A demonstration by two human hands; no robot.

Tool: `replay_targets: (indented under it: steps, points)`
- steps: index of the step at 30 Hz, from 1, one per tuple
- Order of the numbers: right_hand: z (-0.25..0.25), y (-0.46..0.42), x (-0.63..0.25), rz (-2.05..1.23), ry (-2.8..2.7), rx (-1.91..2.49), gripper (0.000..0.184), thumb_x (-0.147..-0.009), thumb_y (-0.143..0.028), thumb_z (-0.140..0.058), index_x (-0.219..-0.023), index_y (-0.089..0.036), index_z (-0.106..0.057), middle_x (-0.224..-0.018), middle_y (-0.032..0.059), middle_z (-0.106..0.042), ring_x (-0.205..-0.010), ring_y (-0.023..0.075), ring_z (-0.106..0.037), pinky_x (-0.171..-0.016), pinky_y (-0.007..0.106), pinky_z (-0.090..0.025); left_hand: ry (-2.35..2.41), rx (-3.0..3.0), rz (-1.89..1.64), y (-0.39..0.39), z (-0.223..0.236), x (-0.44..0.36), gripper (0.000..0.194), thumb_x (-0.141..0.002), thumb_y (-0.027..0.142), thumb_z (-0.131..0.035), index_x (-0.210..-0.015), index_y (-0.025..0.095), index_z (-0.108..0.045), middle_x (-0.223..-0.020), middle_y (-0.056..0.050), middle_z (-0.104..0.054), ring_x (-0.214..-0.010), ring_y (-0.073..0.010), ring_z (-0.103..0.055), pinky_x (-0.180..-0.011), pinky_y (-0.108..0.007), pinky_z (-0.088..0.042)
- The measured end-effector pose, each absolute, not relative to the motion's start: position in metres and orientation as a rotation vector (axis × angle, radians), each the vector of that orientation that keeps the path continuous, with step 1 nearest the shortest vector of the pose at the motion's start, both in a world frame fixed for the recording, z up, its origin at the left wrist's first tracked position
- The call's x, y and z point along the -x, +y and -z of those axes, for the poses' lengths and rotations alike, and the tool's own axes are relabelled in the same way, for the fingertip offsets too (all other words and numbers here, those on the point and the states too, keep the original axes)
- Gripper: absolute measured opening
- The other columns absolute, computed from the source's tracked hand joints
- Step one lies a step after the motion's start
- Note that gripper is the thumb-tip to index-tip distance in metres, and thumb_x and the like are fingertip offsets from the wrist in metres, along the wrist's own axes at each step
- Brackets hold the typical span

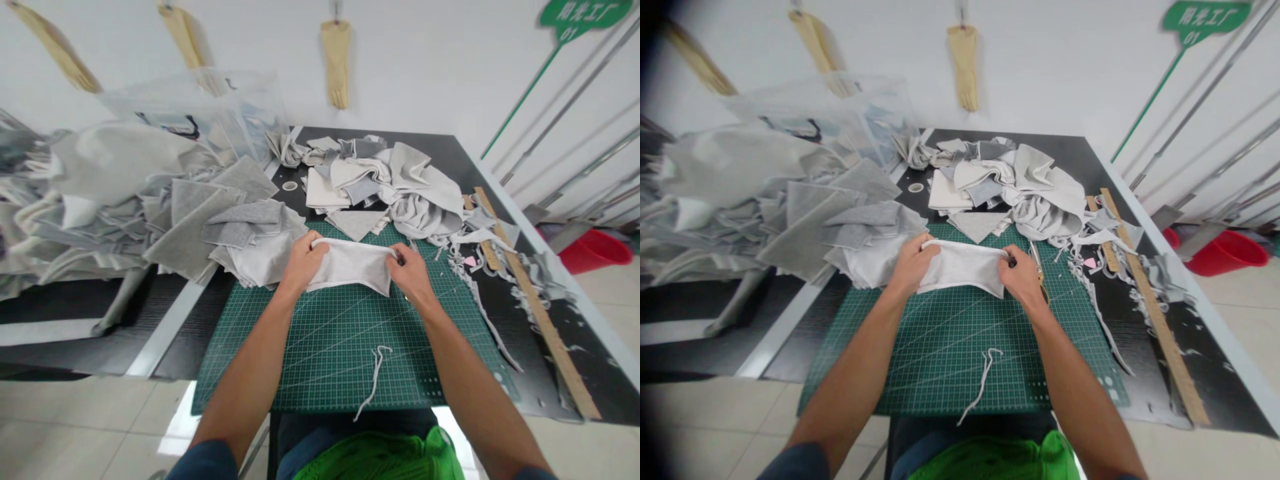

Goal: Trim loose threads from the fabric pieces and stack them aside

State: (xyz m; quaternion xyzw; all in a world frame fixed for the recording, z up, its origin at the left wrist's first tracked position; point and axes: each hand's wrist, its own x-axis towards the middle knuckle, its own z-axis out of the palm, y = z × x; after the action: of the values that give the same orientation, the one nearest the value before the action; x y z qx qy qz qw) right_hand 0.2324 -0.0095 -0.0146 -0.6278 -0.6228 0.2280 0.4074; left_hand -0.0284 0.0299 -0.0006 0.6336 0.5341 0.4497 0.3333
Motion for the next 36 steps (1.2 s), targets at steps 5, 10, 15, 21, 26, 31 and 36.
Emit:
replay_targets:
  steps: [5,10,15,21,26,31,36]
  points:
    - [0.014,-0.001,-0.217,-0.444,-1.507,1.652,0.032,-0.092,-0.044,-0.054,-0.116,-0.023,-0.062,-0.070,0.0006,-0.062,-0.065,0.0233,-0.057,-0.065,0.033,-0.039,1.362,-1.894,-1.198,0.031,-0.004,0.033,0.038,-0.084,0.012,-0.051,-0.118,0.023,-0.064,-0.108,-0.004,-0.068,-0.092,-0.0208,-0.060,-0.095,-0.036,-0.047]
    - [0.016,0.015,-0.186,-0.532,-1.543,1.660,0.041,-0.093,-0.042,-0.053,-0.127,-0.020,-0.050,-0.074,0.0024,-0.065,-0.067,0.0255,-0.061,-0.067,0.033,-0.042,1.320,-1.997,-1.070,0.030,-0.010,0.054,0.033,-0.083,0.010,-0.043,-0.081,0.022,-0.074,-0.092,-0.006,-0.071,-0.094,-0.0236,-0.065,-0.099,-0.039,-0.049]
    - [0.016,0.038,-0.134,-0.652,-1.688,1.582,0.036,-0.093,-0.034,-0.050,-0.126,-0.020,-0.048,-0.084,0.0059,-0.067,-0.077,0.0269,-0.063,-0.076,0.036,-0.046,1.662,-1.931,-1.074,0.020,-0.007,0.085,0.032,-0.081,0.016,-0.053,-0.098,0.020,-0.079,-0.111,-0.012,-0.073,-0.118,-0.0322,-0.063,-0.114,-0.048,-0.045]
    - [0.006,0.063,-0.053,-0.657,-1.805,1.305,0.038,-0.092,-0.022,-0.049,-0.130,-0.019,-0.050,-0.119,0.0142,-0.065,-0.108,0.0280,-0.062,-0.098,0.040,-0.047,2.163,-1.844,-1.210,0.004,-0.016,0.122,0.051,-0.083,0.020,-0.060,-0.131,0.005,-0.064,-0.147,-0.025,-0.049,-0.146,-0.0414,-0.041,-0.125,-0.051,-0.032]
    - [0.016,0.072,-0.006,-0.601,-1.985,1.262,0.059,-0.084,-0.010,-0.053,-0.142,-0.013,-0.044,-0.142,0.0198,-0.050,-0.132,0.0289,-0.049,-0.111,0.040,-0.042,2.495,-1.824,-1.108,-0.006,-0.015,0.133,0.069,-0.085,0.017,-0.058,-0.152,0.007,-0.046,-0.172,-0.028,-0.012,-0.152,-0.0539,-0.023,-0.116,-0.072,-0.028]
    - [0.034,0.082,0.011,-0.631,-2.121,1.361,0.024,-0.085,-0.009,-0.053,-0.107,-0.014,-0.063,-0.114,0.0152,-0.065,-0.111,0.0271,-0.060,-0.104,0.038,-0.046,2.433,-2.159,-0.684,-0.006,0.004,0.130,0.055,-0.095,0.016,-0.042,-0.147,0.022,-0.058,-0.169,-0.014,-0.036,-0.158,-0.0449,-0.020,-0.120,-0.072,-0.019]
    - [0.037,0.092,-0.005,-0.567,-2.105,1.439,0.021,-0.090,-0.016,-0.054,-0.108,-0.017,-0.065,-0.108,0.0104,-0.068,-0.104,0.0230,-0.062,-0.095,0.031,-0.048,2.465,-2.198,-0.572,0.001,0.006,0.128,0.052,-0.092,0.017,-0.044,-0.141,0.016,-0.063,-0.164,-0.019,-0.042,-0.155,-0.0463,-0.026,-0.119,-0.073,-0.020]
